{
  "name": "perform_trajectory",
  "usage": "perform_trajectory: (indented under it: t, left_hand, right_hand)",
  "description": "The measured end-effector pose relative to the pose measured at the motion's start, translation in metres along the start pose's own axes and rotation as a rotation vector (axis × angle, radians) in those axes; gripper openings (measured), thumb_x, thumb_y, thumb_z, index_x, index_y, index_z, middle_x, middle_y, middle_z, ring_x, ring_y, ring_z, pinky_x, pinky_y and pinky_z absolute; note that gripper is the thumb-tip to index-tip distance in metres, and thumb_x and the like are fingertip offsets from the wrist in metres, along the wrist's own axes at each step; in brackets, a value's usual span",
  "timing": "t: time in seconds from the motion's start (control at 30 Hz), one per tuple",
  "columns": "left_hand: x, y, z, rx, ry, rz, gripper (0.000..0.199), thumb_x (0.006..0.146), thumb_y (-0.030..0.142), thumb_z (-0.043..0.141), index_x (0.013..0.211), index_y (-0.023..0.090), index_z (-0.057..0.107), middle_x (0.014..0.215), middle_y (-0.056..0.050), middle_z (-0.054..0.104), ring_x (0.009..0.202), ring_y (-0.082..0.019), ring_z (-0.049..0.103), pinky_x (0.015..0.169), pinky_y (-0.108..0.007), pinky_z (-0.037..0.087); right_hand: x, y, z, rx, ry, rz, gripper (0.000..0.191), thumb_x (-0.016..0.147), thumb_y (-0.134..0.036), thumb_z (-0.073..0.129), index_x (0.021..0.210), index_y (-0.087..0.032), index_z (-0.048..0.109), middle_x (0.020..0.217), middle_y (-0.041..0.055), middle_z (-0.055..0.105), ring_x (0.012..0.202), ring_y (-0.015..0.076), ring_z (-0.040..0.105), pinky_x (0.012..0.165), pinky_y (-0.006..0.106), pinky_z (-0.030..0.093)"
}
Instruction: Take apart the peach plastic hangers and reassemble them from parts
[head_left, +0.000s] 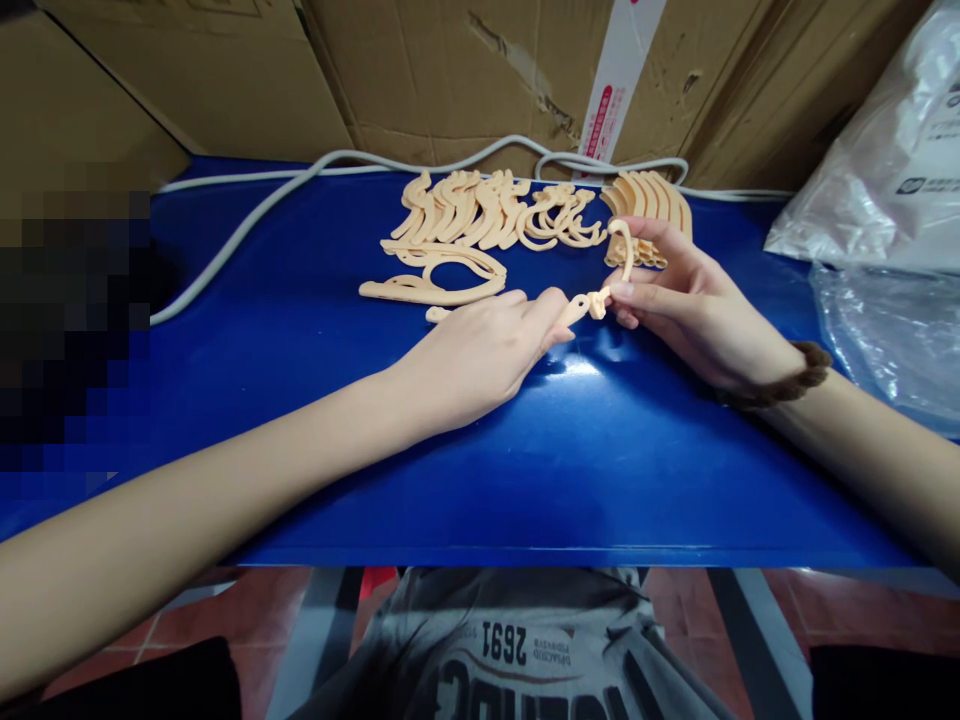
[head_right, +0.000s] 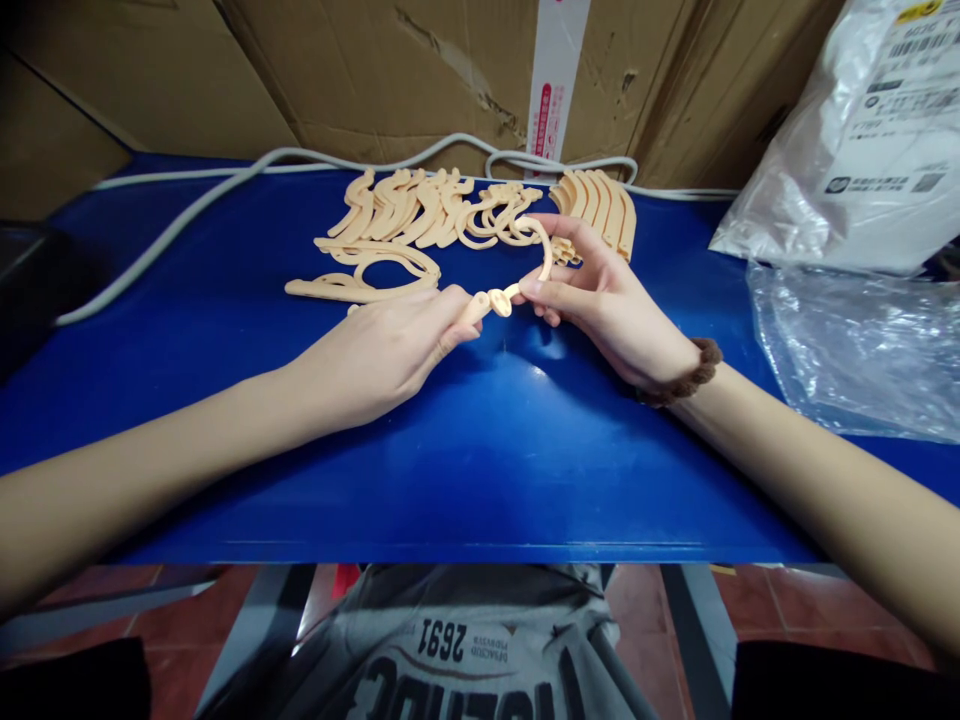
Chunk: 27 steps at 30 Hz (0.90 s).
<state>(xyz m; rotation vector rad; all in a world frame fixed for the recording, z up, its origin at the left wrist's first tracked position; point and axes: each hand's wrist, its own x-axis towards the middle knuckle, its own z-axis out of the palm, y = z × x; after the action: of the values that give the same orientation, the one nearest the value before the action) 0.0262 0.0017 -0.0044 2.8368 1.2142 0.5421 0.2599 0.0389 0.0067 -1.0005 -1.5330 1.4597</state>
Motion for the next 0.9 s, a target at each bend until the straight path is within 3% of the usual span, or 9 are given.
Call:
perform_trajectory:
  t: [0.23, 0.47, 0.7, 0.9]
  left_hand:
    - [-0.0008, -0.0003, -0.0023, 0.057, 0.057, 0.088, 0.030, 0.112, 0.025, 0.034, 0.107, 0.012, 0.060, 0.086, -0.008, 0.064, 0.080, -0.021, 0.061, 0.074, -0.030, 0.046]
    - [0.0010, 0.0011, -0.0031, 0.203, 0.026, 0.093, 0.031, 0.112, 0.024, 0.035, 0.105, 0.013, 0.063, 0.083, -0.008, 0.065, 0.079, -0.023, 0.062, 0.073, -0.032, 0.045]
    - [0.0001, 0.0001, 0.0005, 0.272, 0.062, 0.123, 0.034, 0.112, 0.024, 0.035, 0.108, 0.011, 0.066, 0.084, -0.010, 0.067, 0.079, -0.025, 0.063, 0.072, -0.034, 0.046]
    - [0.0005, 0.0004, -0.0033, 0.252, 0.060, 0.185, 0.037, 0.113, 0.025, 0.030, 0.111, 0.011, 0.064, 0.083, -0.009, 0.066, 0.079, -0.024, 0.061, 0.069, -0.034, 0.043]
  right_hand:
    - [0.0004, -0.0008, 0.0011, -0.014, -0.022, 0.004, 0.056, 0.075, -0.030, 0.090, 0.123, -0.033, 0.061, 0.079, -0.0033, 0.069, 0.070, 0.0167, 0.055, 0.063, 0.032, 0.047]
    - [-0.0005, -0.0016, 0.0007, -0.088, 0.008, -0.030, 0.057, 0.075, -0.034, 0.091, 0.122, -0.033, 0.059, 0.076, -0.0026, 0.066, 0.068, 0.0188, 0.055, 0.064, 0.036, 0.045]
    - [-0.0010, -0.0060, 0.0020, -0.116, 0.014, -0.095, 0.056, 0.075, -0.032, 0.091, 0.120, -0.030, 0.058, 0.074, -0.0039, 0.064, 0.070, 0.0168, 0.054, 0.063, 0.032, 0.040]
    - [0.0010, -0.0067, -0.0022, 0.090, -0.089, 0.069, 0.058, 0.075, -0.019, 0.085, 0.127, -0.026, 0.060, 0.079, -0.0042, 0.070, 0.069, 0.0121, 0.056, 0.066, 0.027, 0.045]
